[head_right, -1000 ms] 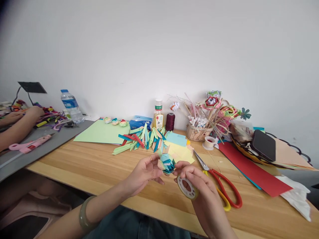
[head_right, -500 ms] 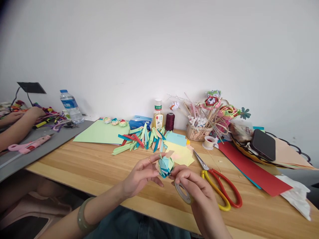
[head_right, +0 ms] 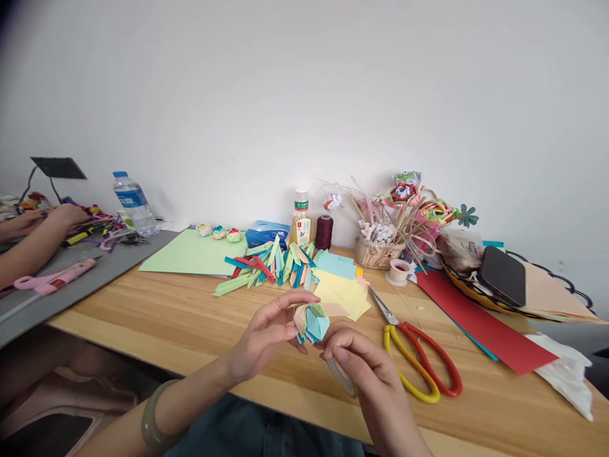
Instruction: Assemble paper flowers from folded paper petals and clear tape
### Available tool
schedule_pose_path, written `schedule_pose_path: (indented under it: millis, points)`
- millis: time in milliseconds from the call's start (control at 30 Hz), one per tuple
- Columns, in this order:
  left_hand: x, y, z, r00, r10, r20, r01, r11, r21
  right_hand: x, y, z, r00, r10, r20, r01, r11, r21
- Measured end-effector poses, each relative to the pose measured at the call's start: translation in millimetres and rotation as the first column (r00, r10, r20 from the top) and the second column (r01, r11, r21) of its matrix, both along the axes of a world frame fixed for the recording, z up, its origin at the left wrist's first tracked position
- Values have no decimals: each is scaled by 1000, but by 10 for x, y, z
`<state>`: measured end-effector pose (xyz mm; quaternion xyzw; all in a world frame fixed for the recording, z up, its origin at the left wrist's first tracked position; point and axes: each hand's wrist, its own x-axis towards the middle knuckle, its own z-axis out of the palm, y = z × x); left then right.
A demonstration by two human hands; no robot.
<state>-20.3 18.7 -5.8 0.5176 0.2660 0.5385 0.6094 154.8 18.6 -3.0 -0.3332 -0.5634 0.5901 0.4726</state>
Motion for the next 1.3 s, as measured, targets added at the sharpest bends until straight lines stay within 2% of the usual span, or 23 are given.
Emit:
schedule_pose_path:
  millis: [100,300,433,667,800,967,1300]
  points:
    - [-10,-1,-21,1000,18,-24,-16,998,64,14,-1,-12,1000,3,-1,-3,1000,17]
    - [-17,-54,7,981,96,-169,-56,972,227,39,21,-108,999,-4,38,3,1000,14]
    - [21,-70,11,971,180,-156,-125,944,306,45,43,-155,993,13,121,-29,991,134]
    - [32,-77,-37,955,272,-118,-220,916,336,48,21,-54,971,-60,232,-16,950,311]
    - [17,-99,-22,930,336,-149,-244,868,433,114,44,-74,966,-110,234,35,953,301]
    - [11,-92,-5,916,379,-131,-237,775,585,218,65,-79,959,-184,216,109,941,320]
    - [2,-54,-75,910,399,-113,-250,745,618,299,4,7,969,-180,171,110,928,355]
